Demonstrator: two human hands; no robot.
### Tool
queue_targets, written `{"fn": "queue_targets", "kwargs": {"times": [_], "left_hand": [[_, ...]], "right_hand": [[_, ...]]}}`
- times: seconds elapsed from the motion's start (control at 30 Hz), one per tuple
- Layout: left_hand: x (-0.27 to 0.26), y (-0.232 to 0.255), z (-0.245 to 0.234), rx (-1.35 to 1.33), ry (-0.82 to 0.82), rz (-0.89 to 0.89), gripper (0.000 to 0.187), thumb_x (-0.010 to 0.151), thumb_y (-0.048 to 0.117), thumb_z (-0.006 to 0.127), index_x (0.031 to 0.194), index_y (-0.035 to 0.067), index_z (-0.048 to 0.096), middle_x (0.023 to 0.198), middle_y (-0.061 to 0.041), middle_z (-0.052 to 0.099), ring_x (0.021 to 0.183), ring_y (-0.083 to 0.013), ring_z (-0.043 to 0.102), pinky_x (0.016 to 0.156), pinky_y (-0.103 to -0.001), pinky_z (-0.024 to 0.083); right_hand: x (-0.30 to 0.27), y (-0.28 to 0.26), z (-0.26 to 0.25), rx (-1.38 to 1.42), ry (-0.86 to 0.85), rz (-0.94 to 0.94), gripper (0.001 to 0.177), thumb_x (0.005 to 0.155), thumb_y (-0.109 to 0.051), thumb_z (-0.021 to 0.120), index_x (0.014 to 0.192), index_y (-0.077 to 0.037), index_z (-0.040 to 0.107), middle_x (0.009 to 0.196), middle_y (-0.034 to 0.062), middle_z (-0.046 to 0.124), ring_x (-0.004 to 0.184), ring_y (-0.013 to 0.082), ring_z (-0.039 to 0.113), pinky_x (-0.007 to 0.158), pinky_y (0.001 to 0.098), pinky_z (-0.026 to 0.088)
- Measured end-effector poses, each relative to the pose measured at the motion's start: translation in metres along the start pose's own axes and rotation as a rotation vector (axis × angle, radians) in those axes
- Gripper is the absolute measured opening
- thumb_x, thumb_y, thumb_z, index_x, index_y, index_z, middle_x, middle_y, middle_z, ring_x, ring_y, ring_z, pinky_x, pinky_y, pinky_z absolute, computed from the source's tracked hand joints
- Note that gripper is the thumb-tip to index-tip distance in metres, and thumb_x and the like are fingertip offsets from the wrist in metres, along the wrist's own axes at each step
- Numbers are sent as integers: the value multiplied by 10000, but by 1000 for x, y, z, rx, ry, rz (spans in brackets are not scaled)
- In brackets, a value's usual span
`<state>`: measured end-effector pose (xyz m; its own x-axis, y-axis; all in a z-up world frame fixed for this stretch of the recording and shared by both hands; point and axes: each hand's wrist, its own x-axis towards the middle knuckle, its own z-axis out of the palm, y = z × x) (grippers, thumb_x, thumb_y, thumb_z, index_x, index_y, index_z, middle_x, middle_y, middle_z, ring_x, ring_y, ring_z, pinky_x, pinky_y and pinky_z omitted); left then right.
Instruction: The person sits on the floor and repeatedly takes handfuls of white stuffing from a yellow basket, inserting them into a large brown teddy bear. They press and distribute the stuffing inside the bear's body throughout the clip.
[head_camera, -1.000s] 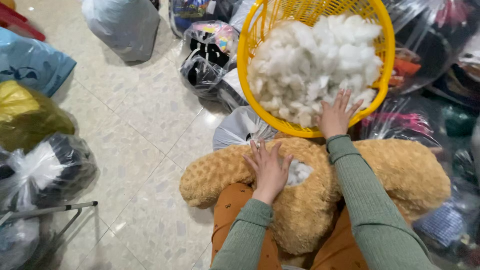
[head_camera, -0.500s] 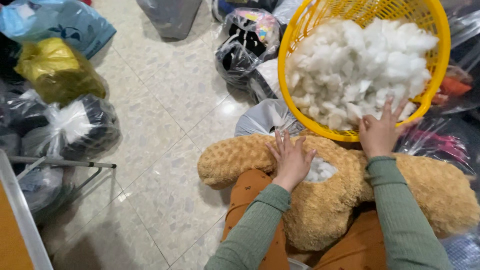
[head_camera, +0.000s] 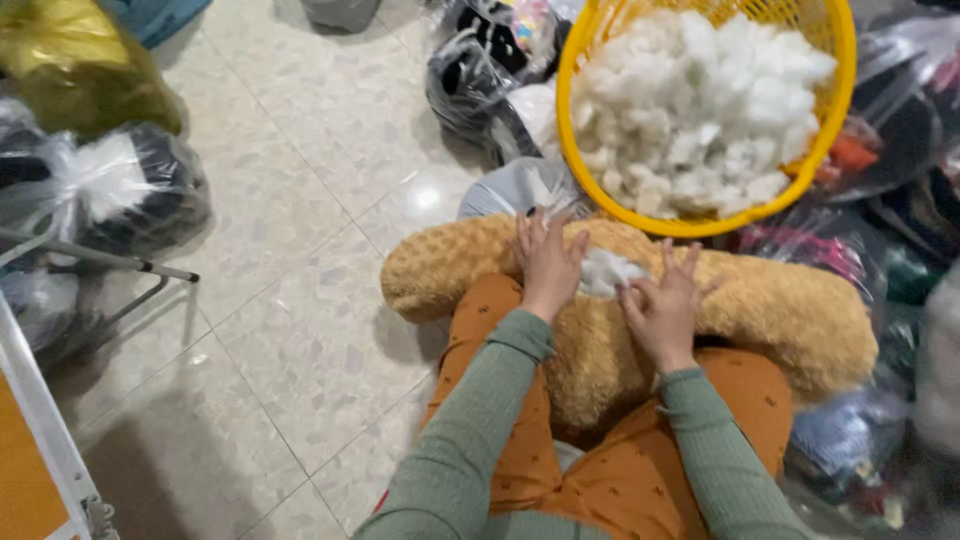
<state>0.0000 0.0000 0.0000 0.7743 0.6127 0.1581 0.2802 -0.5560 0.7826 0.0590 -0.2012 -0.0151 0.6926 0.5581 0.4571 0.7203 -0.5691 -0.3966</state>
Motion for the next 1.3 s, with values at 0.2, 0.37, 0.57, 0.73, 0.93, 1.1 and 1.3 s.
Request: {"fn": "queue_targets", "kwargs": {"times": [0.2,0.37,0.57,0.73,0.93,1.1,1.3], "left_hand": [[-9,-2,-12,93,-9,59,528,984,484,605,1393,150,595,1647,-251,267,1562,-464,10,1197,-702,-29],[-7,10,-6,84,-149,51,541,894,502,687,1343,204,640,1630,-256,227,1537,-464,-36,1181,-687,-73],[-6,11,6,371,-283,68,317,833,333,748,1128,219,775,1670,-227,205,1558,-465,-68,1185,-716,-121],[-11,8,8,548,-334,162,177,845,267,708,968,206,819,1690,-162,221,1572,-444,-55,1185,-731,-118],[-26,11,5,557,-422,258,367,965,419,558,913,172,824,1695,-90,218,1566,-440,-85,1170,-736,-141],[-46,12,0,617,-579,337,563,1015,515,439,851,154,839,1713,-52,218,1585,-432,-85,1186,-710,-140],[-37,23,-9,629,-505,260,435,943,533,610,1018,163,827,1716,-91,250,1621,-414,-69,1224,-721,-119]], "right_hand": [[-1,-12,20,-177,-201,15,161,910,-310,733,882,-155,769,1698,139,330,1620,415,62,1195,739,-96],[7,-19,18,-132,-165,-88,198,863,-322,710,986,-192,794,1670,147,342,1609,414,71,1180,754,-96],[10,-25,12,-141,-312,149,299,876,-477,718,866,-186,789,1665,67,317,1624,351,43,1178,737,-139],[11,-3,13,-86,-121,150,473,866,-487,709,1225,-179,710,1740,186,155,1604,399,-42,1158,738,-151],[6,9,21,-135,-114,212,551,911,-465,675,1400,-214,630,1764,203,89,1623,391,-107,1160,732,-182],[6,11,27,-99,-112,215,474,956,-444,646,1372,-217,648,1769,224,92,1622,419,-104,1153,751,-175],[7,12,26,-101,-91,234,500,940,-473,637,1370,-217,648,1760,227,132,1635,417,-76,1167,750,-155]]}}
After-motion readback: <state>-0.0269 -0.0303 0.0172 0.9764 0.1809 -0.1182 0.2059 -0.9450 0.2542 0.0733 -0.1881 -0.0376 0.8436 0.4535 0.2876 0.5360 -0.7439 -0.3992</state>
